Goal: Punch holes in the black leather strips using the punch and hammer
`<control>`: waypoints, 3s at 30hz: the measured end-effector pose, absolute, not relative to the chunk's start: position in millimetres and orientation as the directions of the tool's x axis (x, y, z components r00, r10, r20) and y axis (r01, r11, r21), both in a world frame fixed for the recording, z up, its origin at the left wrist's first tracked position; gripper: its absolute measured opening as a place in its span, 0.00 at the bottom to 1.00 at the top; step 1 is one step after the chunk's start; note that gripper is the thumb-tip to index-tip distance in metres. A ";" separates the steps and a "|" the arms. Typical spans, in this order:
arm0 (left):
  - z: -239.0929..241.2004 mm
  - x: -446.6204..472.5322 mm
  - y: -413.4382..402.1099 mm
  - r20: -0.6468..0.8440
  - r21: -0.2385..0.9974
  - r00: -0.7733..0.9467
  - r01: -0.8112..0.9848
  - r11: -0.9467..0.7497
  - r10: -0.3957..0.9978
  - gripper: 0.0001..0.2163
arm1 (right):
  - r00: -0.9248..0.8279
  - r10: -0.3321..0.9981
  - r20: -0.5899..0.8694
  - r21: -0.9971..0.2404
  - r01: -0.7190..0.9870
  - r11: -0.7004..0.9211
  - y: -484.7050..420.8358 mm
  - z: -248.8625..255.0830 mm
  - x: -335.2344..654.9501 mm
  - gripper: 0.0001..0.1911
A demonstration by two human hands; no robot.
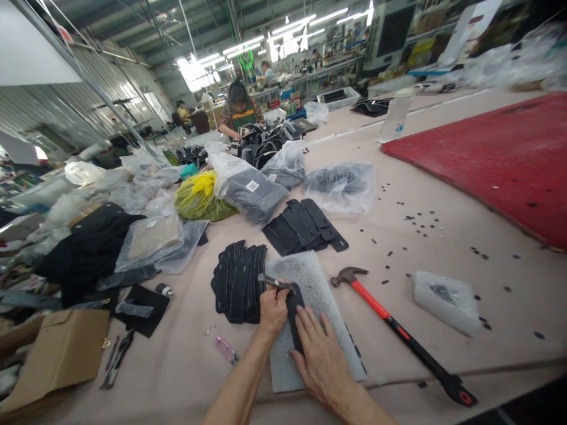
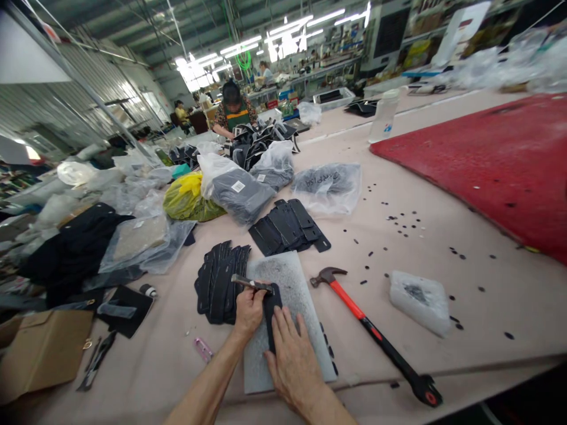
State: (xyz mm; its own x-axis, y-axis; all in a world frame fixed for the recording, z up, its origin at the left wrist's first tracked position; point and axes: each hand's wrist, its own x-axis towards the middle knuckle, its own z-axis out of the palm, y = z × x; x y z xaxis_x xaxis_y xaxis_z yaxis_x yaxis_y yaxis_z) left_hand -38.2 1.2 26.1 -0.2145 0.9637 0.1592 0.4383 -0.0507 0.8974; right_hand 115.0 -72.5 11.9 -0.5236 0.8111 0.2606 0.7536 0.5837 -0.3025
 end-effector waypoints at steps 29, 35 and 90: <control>20.3 -36.6 3.4 0.187 0.829 -0.190 0.557 -0.051 0.964 0.12 | -0.486 0.841 0.237 -0.433 0.722 0.539 -66.5 20.8 120.0 0.31; 20.8 -36.1 4.1 0.192 0.811 -0.155 0.582 -0.067 0.969 0.11 | -0.485 0.845 0.223 -0.447 0.720 0.531 -65.6 20.0 119.8 0.30; 4.3 -34.5 6.1 0.366 0.644 0.012 0.719 -0.262 0.930 0.06 | -0.439 0.828 0.349 -0.328 0.770 0.547 5.3 185.4 203.1 0.17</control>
